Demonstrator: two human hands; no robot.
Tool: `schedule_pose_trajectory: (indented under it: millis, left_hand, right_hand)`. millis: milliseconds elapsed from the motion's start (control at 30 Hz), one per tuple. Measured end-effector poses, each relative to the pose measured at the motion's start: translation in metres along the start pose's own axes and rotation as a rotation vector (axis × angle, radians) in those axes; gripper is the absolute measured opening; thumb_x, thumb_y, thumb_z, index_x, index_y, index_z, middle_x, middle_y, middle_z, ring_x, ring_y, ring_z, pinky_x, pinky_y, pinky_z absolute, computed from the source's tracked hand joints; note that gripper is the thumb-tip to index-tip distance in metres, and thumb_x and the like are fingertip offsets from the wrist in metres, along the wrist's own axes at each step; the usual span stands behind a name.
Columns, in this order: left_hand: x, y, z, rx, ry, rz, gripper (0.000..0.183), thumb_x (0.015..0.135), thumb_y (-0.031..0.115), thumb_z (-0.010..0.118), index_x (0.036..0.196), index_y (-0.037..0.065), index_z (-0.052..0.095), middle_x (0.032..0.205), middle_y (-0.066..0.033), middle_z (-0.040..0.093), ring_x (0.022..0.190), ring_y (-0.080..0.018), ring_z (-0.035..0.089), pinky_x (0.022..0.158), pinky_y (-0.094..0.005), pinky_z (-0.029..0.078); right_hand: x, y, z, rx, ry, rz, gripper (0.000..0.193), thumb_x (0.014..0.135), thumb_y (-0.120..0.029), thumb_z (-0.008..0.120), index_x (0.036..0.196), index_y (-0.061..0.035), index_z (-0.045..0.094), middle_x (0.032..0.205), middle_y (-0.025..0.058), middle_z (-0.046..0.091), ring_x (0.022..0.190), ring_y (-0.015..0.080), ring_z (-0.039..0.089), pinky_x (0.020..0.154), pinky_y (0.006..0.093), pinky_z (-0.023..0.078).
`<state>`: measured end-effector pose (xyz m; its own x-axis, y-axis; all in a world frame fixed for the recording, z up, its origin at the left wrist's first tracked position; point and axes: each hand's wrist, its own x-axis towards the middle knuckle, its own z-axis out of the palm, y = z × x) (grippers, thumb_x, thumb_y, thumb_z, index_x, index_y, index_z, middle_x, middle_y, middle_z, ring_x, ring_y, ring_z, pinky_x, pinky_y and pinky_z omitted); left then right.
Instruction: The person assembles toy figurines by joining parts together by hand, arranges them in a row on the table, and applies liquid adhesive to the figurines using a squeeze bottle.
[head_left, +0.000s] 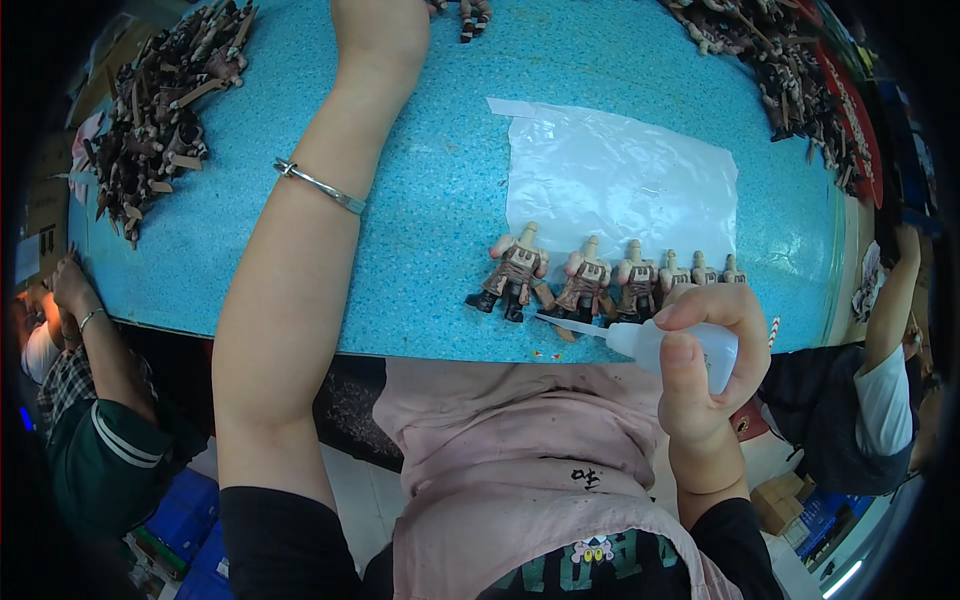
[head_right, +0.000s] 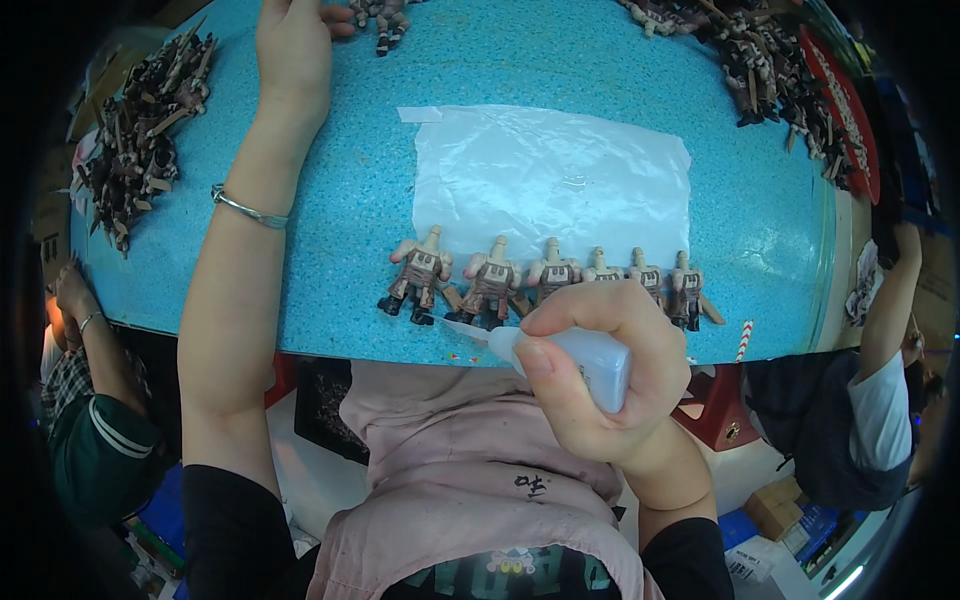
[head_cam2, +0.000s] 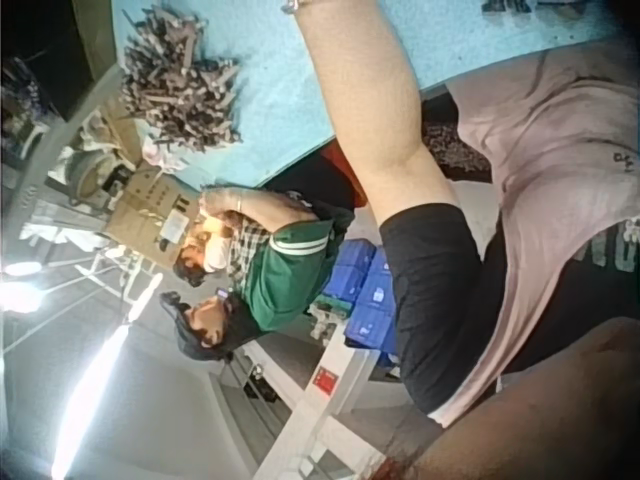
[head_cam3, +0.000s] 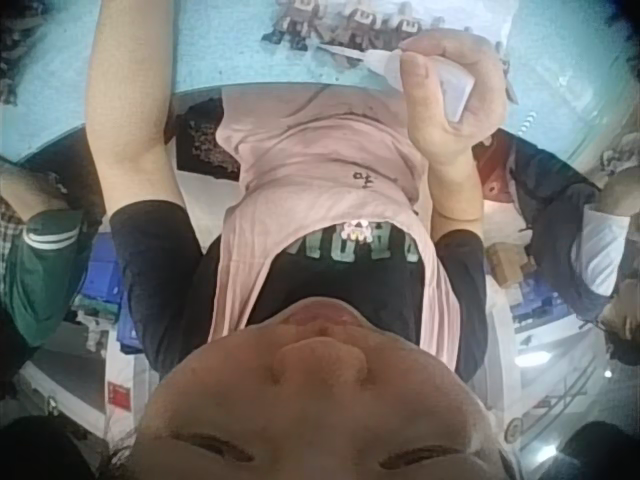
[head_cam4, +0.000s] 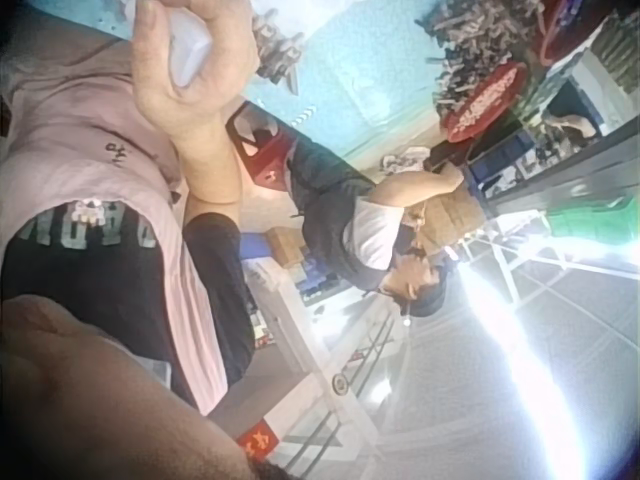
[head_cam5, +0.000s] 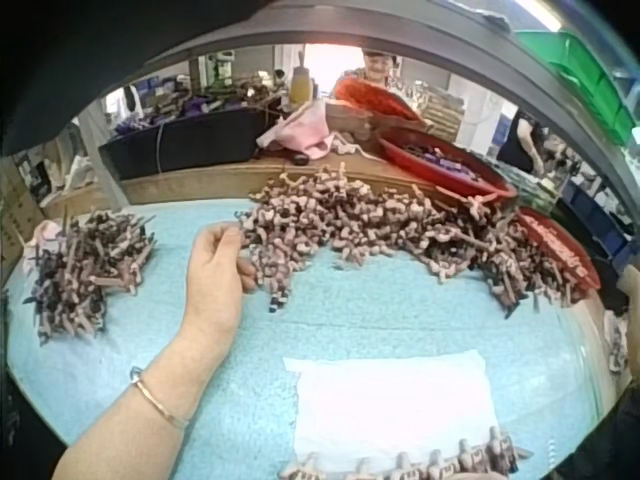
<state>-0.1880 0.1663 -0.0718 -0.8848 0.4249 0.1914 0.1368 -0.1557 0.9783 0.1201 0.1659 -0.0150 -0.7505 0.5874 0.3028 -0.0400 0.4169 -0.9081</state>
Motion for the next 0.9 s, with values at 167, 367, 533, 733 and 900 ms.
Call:
schedule_pose_trajectory:
  millis: [167, 367, 533, 733, 900]
  left_hand:
    - [0.001, -0.003, -0.002, -0.01, -0.015, 0.018, 0.026, 0.1, 0.025, 0.045, 0.108, 0.001, 0.053, 0.073, -0.0018, 0.051, 0.061, -0.009, 0.047, 0.056, -0.0228, 0.042]
    - [-0.003, 0.002, -0.002, 0.023, -0.02, 0.012, 0.027, 0.099, 0.025, 0.045, 0.109, 0.002, 0.052, 0.077, -0.0021, 0.051, 0.064, -0.0091, 0.048, 0.057, -0.0235, 0.043]
    - [0.0, -0.001, -0.006, 0.014, -0.02, 0.021, 0.028, 0.099, 0.025, 0.046, 0.111, 0.001, 0.052, 0.086, -0.0033, 0.054, 0.066, -0.0095, 0.05, 0.058, -0.0234, 0.044]
    - [0.01, -0.01, -0.015, -0.008, -0.031, 0.011, 0.029, 0.099, 0.024, 0.047, 0.114, 0.001, 0.052, 0.095, -0.0045, 0.056, 0.066, -0.0084, 0.051, 0.057, -0.0223, 0.044]
    - [0.023, -0.025, -0.028, -0.019, -0.107, 0.11, 0.035, 0.098, 0.024, 0.051, 0.12, -0.003, 0.051, 0.108, -0.012, 0.058, 0.079, -0.014, 0.058, 0.069, -0.0268, 0.05]
  right_hand:
    - [-0.001, 0.0, -0.002, 0.026, -0.008, 0.016, 0.013, 0.079, -0.001, 0.068, 0.089, 0.0023, 0.06, 0.082, 0.0108, 0.065, 0.067, 0.0131, 0.061, 0.059, 0.0234, 0.047]
    - [-0.011, -0.004, -0.016, 0.127, 0.127, 0.073, 0.016, 0.079, -0.004, 0.067, 0.09, 0.0009, 0.056, 0.08, 0.0101, 0.063, 0.066, 0.0113, 0.057, 0.059, 0.0226, 0.045]
    - [-0.024, -0.005, -0.032, 0.087, 0.166, 0.089, 0.016, 0.08, -0.006, 0.066, 0.09, 0.0003, 0.055, 0.079, 0.0099, 0.062, 0.065, 0.0106, 0.055, 0.059, 0.0217, 0.043]
    - [-0.026, 0.0, -0.036, 0.04, 0.173, 0.119, 0.013, 0.079, -0.004, 0.066, 0.087, 0.0008, 0.057, 0.079, 0.0089, 0.062, 0.065, 0.0096, 0.055, 0.058, 0.021, 0.042]
    - [-0.022, 0.002, -0.033, 0.035, 0.164, 0.076, 0.01, 0.077, -0.001, 0.066, 0.084, 0.001, 0.059, 0.078, 0.0076, 0.063, 0.063, 0.0088, 0.056, 0.056, 0.0211, 0.042]
